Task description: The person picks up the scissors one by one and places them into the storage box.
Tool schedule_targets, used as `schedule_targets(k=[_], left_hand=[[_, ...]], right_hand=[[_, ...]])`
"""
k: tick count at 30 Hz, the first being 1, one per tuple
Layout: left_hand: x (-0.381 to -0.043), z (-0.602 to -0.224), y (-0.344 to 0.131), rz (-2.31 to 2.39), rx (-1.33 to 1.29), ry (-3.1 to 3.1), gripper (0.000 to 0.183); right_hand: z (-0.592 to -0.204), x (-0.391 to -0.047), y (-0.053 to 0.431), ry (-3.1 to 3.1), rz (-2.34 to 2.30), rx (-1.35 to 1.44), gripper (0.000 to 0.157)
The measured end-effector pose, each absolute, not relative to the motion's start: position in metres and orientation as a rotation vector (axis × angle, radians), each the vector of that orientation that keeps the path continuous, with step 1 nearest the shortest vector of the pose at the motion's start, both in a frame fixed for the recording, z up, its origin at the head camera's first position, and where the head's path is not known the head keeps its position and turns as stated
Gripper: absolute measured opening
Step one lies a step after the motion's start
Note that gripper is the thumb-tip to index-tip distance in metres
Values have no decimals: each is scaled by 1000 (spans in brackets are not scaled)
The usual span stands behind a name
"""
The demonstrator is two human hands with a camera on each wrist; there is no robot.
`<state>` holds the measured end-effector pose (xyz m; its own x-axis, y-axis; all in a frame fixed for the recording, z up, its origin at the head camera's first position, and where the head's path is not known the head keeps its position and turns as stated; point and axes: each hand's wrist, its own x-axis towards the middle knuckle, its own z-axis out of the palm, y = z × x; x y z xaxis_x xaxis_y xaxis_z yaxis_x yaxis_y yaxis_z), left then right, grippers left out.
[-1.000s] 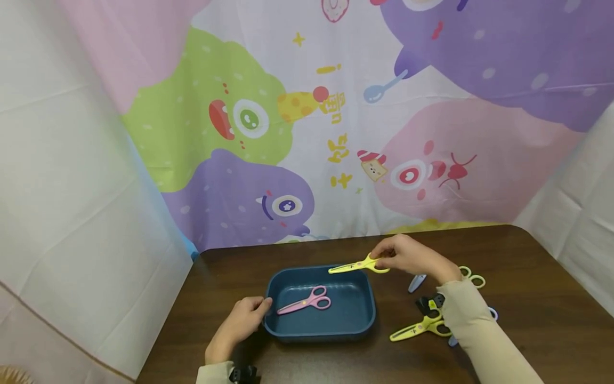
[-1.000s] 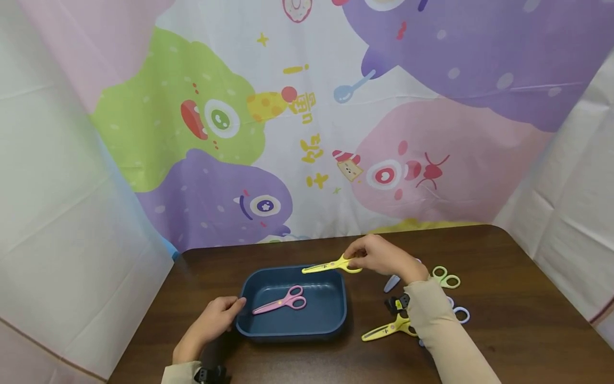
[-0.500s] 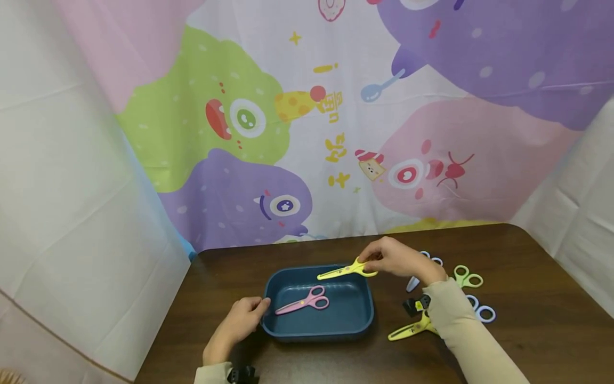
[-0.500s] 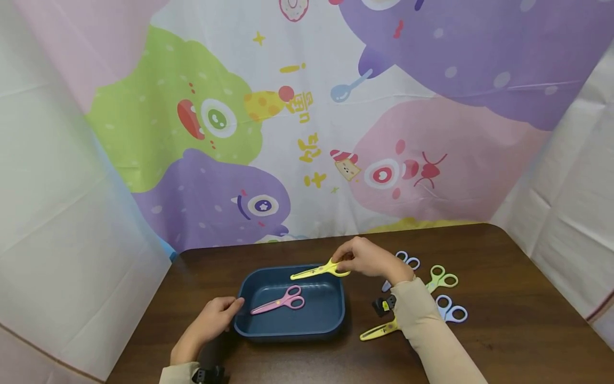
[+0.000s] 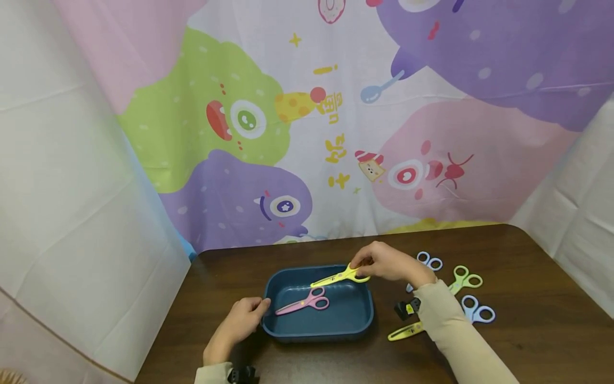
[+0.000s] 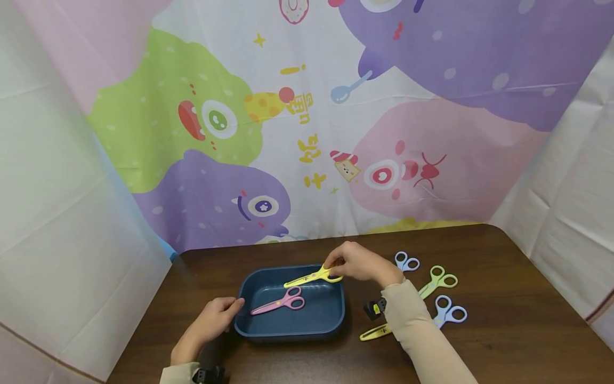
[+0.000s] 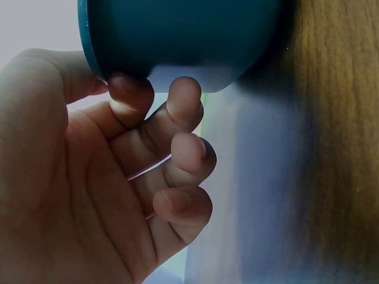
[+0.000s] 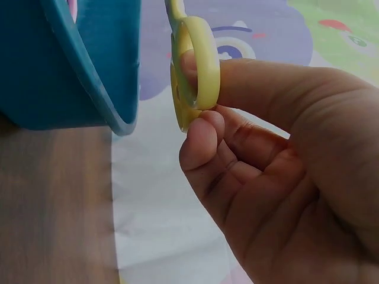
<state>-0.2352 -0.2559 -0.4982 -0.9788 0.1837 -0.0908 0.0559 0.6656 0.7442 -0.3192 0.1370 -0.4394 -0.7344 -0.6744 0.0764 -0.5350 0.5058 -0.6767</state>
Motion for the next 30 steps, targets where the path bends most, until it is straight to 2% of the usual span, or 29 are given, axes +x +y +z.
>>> schedule_targets(k=[30], left_hand=[[-235, -497, -255, 1219, 188, 2722, 42]], right_hand=[[-438, -318, 102, 2540, -887, -1113, 12]])
